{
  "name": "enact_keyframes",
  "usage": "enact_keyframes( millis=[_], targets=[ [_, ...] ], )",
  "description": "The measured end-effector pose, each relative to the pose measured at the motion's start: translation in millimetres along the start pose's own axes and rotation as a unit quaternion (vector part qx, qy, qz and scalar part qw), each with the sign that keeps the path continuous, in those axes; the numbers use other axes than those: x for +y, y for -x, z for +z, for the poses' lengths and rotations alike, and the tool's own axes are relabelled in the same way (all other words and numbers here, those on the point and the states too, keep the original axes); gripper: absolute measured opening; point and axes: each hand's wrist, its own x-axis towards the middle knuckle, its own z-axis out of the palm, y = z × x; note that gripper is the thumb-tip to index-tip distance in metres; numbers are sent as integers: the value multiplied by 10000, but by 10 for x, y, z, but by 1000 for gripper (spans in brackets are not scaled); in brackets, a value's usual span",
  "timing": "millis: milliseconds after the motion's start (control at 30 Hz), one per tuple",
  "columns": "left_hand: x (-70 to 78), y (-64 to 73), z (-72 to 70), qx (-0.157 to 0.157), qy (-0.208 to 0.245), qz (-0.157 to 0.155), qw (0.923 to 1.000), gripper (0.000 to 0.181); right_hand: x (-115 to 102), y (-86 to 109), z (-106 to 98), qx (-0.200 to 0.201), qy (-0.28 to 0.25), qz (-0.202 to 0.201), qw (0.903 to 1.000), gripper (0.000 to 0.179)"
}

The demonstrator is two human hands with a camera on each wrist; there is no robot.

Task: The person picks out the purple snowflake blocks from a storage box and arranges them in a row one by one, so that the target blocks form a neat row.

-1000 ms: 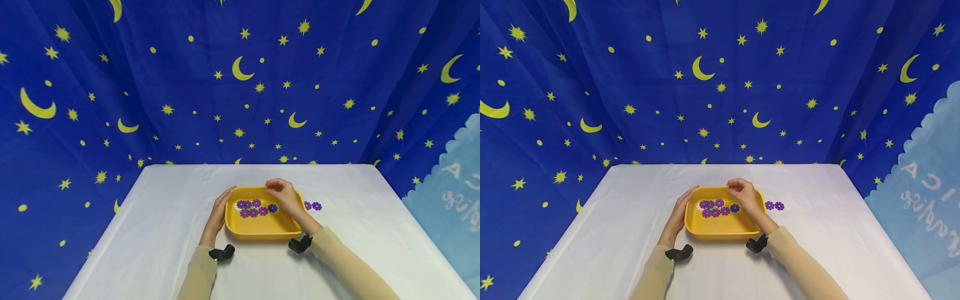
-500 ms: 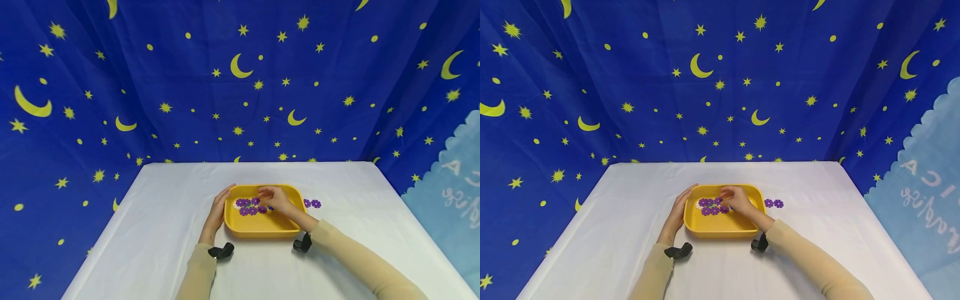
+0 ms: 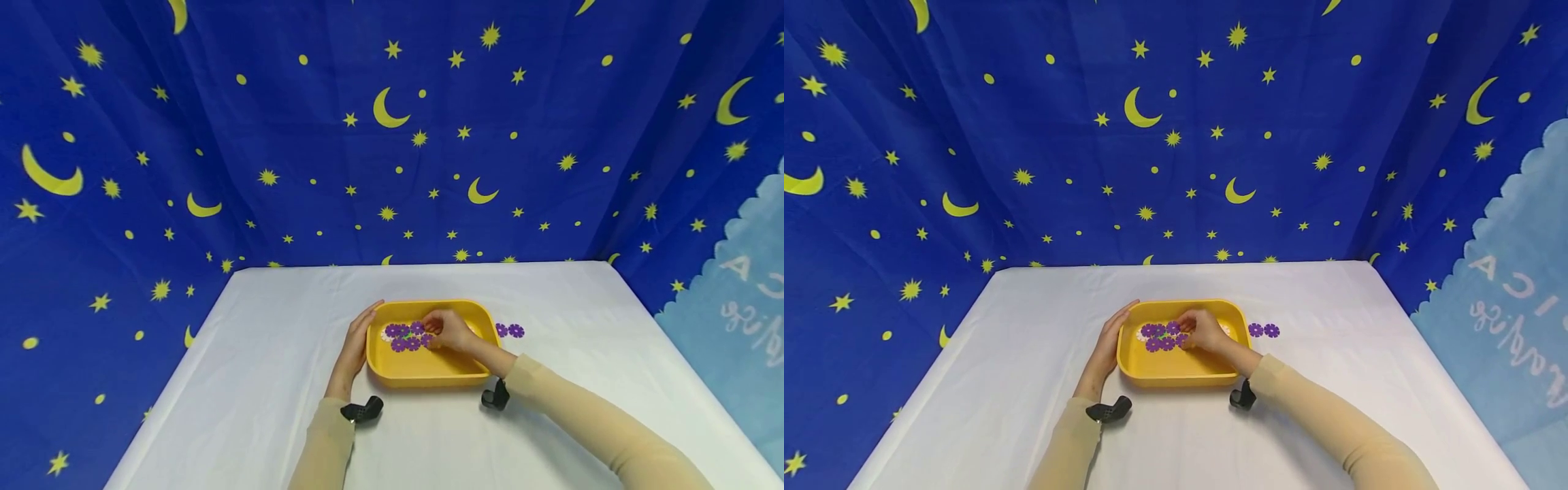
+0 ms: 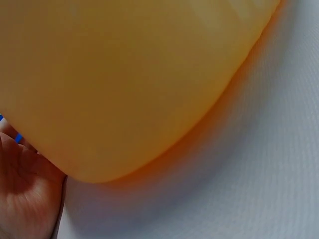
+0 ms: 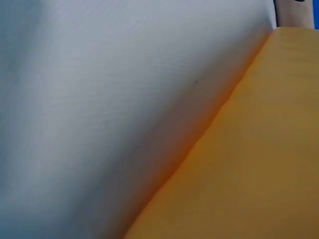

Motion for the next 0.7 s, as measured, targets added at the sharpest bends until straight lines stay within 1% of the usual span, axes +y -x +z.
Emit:
enact_keyframes(
  millis=[167, 300, 533, 700],
  targets=[
    [-5, 6, 5, -29, 74, 9, 10000, 48, -5, 17, 0, -143, 194, -155, 9996, 38],
    [-3, 2, 9, -40, 11, 29, 10000, 49, -23, 29, 0, -133, 265, -176, 9994, 36],
    [-9, 2, 10, -17, 1, -6, 10000, 49, -52, 45, 14, -116, 655, -239, 9975, 32],
    [-15, 7, 2, 30, -38, 38, 10000, 49, -60, 51, 9, -92, 643, -253, 9976, 28]
  ],
)
